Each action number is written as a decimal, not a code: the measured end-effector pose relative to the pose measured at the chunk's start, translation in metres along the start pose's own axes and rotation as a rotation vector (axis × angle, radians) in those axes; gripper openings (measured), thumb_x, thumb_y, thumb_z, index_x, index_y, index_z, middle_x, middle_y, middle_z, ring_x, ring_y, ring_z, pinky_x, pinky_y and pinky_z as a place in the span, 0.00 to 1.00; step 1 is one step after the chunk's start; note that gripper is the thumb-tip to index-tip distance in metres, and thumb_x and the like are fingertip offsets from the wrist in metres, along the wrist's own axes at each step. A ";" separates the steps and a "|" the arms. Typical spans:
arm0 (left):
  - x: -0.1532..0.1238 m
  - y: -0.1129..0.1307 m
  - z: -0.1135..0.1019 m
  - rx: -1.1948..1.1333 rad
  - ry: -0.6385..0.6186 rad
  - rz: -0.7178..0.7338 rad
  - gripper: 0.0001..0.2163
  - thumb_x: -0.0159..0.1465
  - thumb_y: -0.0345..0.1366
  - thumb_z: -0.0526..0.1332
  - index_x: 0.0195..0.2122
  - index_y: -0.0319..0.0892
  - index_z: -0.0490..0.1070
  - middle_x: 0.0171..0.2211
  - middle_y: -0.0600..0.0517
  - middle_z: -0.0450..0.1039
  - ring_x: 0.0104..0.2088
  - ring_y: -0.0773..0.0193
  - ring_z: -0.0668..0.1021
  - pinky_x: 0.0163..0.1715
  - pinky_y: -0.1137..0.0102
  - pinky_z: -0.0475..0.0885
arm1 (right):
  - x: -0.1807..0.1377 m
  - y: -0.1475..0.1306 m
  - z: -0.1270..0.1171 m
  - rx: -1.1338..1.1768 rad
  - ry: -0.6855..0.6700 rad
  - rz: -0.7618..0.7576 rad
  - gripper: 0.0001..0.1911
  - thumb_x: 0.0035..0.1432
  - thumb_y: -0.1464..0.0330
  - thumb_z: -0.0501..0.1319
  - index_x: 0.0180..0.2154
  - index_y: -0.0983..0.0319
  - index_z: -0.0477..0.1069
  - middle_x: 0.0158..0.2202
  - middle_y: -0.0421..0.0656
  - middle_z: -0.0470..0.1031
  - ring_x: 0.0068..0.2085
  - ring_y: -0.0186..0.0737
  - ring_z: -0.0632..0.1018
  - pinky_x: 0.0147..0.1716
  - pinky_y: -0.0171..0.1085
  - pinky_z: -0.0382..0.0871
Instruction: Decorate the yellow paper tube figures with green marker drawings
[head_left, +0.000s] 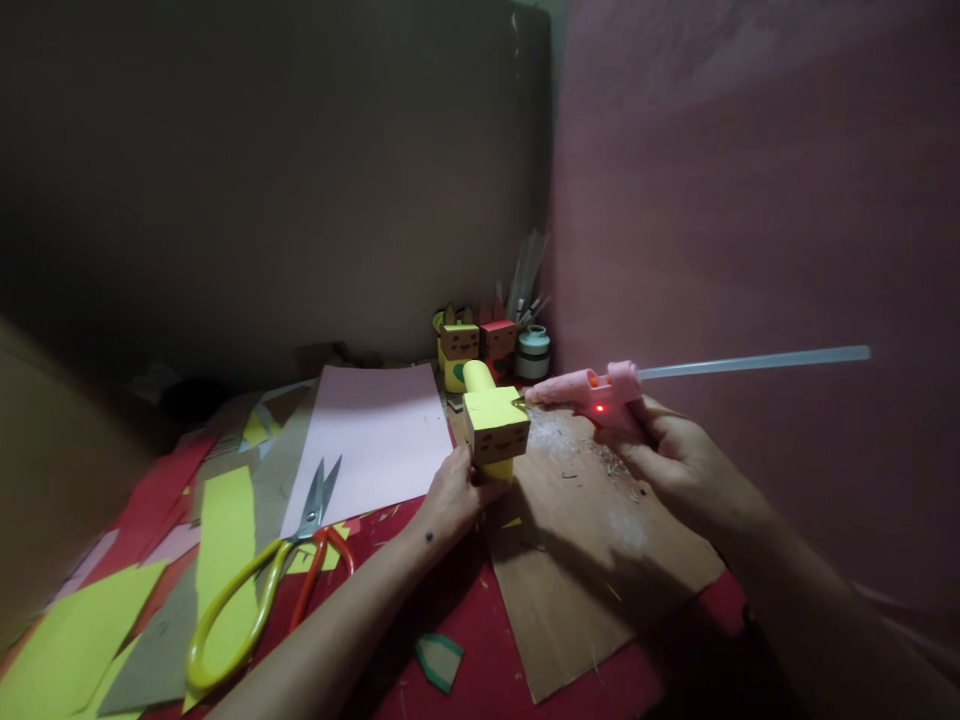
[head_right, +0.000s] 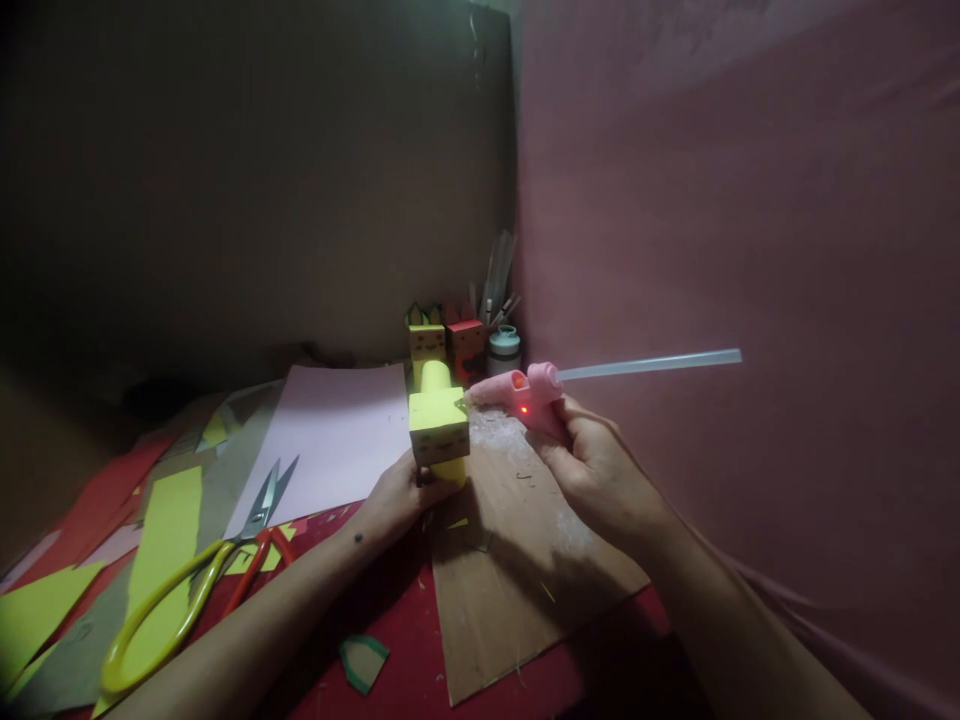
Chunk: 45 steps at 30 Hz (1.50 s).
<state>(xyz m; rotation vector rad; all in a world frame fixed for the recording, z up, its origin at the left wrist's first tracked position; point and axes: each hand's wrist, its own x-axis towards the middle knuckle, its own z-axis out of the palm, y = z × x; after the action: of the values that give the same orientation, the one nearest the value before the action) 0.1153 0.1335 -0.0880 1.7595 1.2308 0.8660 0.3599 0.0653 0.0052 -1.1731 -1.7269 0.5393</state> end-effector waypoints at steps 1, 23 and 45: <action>0.000 0.000 0.000 0.000 0.000 -0.003 0.13 0.71 0.39 0.65 0.53 0.42 0.75 0.52 0.46 0.78 0.47 0.55 0.81 0.48 0.55 0.79 | 0.000 0.000 0.000 0.001 0.008 0.014 0.19 0.66 0.63 0.61 0.55 0.59 0.79 0.46 0.47 0.85 0.46 0.50 0.83 0.48 0.45 0.77; -0.001 0.005 0.000 -0.117 0.053 -0.020 0.16 0.54 0.37 0.71 0.44 0.45 0.75 0.44 0.44 0.82 0.45 0.43 0.82 0.47 0.50 0.77 | -0.003 0.002 -0.008 -0.062 0.022 0.009 0.18 0.67 0.62 0.62 0.56 0.58 0.78 0.39 0.46 0.85 0.38 0.48 0.82 0.42 0.45 0.78; -0.001 0.007 0.002 -0.109 0.065 -0.026 0.15 0.54 0.37 0.70 0.43 0.45 0.74 0.43 0.45 0.82 0.45 0.45 0.81 0.45 0.53 0.76 | 0.002 0.000 0.001 0.021 0.003 -0.002 0.16 0.65 0.62 0.64 0.52 0.57 0.80 0.45 0.45 0.85 0.42 0.48 0.82 0.45 0.46 0.78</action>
<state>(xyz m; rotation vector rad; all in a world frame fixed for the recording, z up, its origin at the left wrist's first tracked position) 0.1196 0.1302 -0.0825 1.6368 1.2227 0.9641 0.3587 0.0670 0.0055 -1.1574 -1.7155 0.5527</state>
